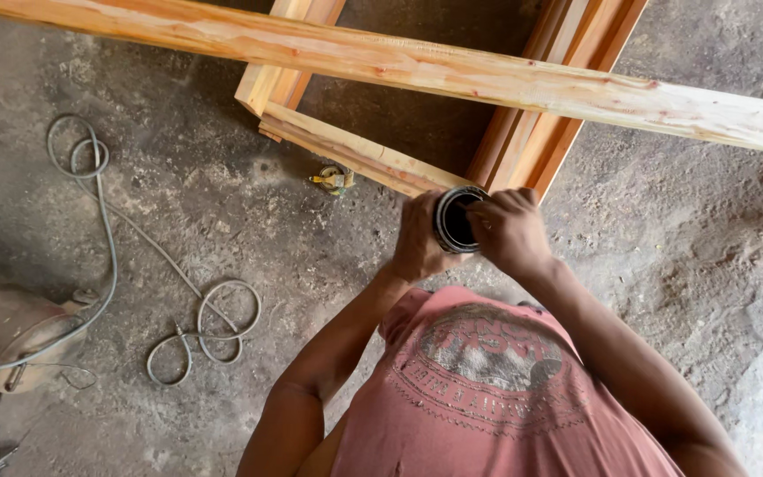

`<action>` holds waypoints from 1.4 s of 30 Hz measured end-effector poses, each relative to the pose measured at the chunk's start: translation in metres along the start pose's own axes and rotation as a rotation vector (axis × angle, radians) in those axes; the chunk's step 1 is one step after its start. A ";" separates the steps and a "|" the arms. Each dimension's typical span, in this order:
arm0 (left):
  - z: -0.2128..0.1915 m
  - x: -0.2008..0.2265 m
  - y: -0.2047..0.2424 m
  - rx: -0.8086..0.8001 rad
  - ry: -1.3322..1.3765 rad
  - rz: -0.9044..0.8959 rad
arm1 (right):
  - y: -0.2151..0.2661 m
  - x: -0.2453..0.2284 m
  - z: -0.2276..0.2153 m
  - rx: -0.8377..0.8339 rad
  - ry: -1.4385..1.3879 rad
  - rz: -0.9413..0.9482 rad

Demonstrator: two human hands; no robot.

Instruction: The person applies a dark finish to a wooden frame using a paintbrush. They repeatedly dip the brush into a can and stroke the wood surfaces, covering multiple planks of the frame.

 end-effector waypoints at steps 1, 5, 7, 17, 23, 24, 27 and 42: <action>0.007 0.001 -0.003 -0.012 0.014 -0.003 | 0.004 0.014 -0.007 0.026 -0.062 0.078; 0.034 0.004 -0.022 -0.046 0.126 0.016 | 0.044 0.090 -0.033 0.075 -0.259 0.501; 0.053 0.000 -0.037 -0.058 0.157 -0.075 | 0.067 0.124 -0.048 0.131 -0.311 0.614; 0.216 0.014 -0.132 -0.181 0.231 -0.257 | 0.157 0.357 -0.061 0.496 -1.127 0.968; 0.357 0.005 -0.185 -0.071 0.135 -0.269 | 0.214 0.563 -0.030 0.712 -1.640 1.153; 0.384 0.001 -0.190 -0.067 0.169 -0.338 | 0.224 0.601 -0.031 0.702 -1.591 1.171; 0.450 -0.013 -0.206 -0.041 0.185 -0.493 | 0.247 0.723 -0.026 0.653 -1.307 1.260; 0.554 -0.046 -0.165 0.129 -0.044 -0.636 | 0.114 0.797 0.233 0.162 0.066 0.439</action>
Point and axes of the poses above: each hand's wrist, its own y-axis away from the middle knuckle, its own z-axis out of the palm, x = y × z, the point moved 9 cm from there along -y, towards the middle knuckle, and after that the axes turned 6 degrees about y, right-handed, at the moved point
